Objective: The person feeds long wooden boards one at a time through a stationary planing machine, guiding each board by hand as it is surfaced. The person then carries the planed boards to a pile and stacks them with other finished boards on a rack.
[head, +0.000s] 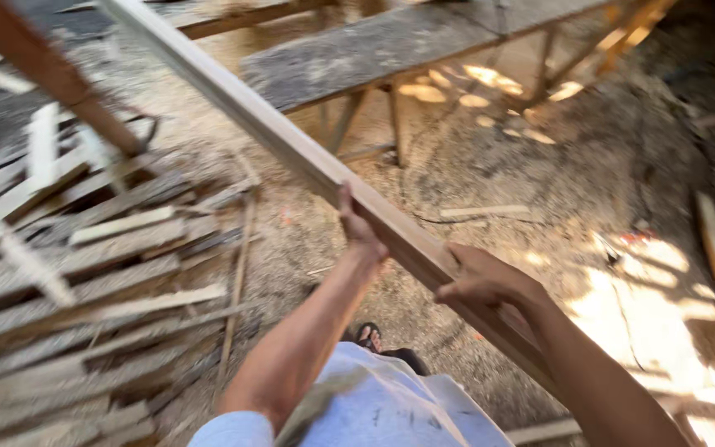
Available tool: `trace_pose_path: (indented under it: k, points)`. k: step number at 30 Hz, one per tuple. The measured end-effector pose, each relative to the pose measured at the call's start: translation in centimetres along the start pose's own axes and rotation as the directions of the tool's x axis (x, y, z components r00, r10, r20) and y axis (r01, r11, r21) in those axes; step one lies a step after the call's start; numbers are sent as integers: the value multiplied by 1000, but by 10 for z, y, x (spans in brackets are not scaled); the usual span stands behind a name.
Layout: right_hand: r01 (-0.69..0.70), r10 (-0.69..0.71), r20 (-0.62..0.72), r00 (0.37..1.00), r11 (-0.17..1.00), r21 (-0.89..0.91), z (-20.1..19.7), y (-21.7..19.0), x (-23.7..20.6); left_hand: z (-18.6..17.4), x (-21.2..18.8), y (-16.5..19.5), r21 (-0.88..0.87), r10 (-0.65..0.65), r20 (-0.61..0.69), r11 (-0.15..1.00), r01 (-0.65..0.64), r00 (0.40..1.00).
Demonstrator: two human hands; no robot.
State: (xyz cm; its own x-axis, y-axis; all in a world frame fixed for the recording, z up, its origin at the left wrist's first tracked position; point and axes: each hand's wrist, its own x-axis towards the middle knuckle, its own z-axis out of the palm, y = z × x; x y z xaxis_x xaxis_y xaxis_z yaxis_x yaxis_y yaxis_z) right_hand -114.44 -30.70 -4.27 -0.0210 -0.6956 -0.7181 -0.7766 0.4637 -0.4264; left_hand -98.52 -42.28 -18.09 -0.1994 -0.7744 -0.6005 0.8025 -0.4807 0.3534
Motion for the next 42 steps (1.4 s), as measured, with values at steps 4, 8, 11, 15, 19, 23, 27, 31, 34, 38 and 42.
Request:
trace_pose_path:
  k: [4,8,11,15,19,23,27,31,34,38,42]
  points:
    - [-109,110,24,994,994,-3,-26,-11,32,21,43,6,33,-36,10,999,35,999]
    - [-46,46,-42,998,999,-3,-57,-37,84,47,107,38,44,-52,79,998,48,996]
    - [47,-42,-96,994,998,49,-83,-69,117,72,149,71,-23,-15,227,1000,21,974]
    - [-23,34,-139,990,996,80,-108,-115,154,94,194,110,67,-23,67,998,18,997]
    - [-43,57,-182,982,996,82,-143,-151,196,126,254,136,52,26,208,998,-38,978]
    - [18,8,-214,977,993,121,-171,-186,248,152,297,173,256,282,123,917,-305,951]
    - [85,-59,-214,975,989,118,-213,-215,310,191,314,198,294,104,164,944,-149,981]
    - [-36,53,-212,976,996,82,-234,-227,351,212,315,203,434,19,24,901,-28,1000]
    - [110,-113,-315,942,994,-27,-265,-244,378,229,341,220,482,68,132,868,-124,989]
    - [44,-66,-315,947,996,-78,-280,-273,418,228,384,240,758,-95,6,650,58,995]
    - [40,-64,-295,953,995,-87,-303,-306,459,234,437,261,677,-62,56,736,8,996]
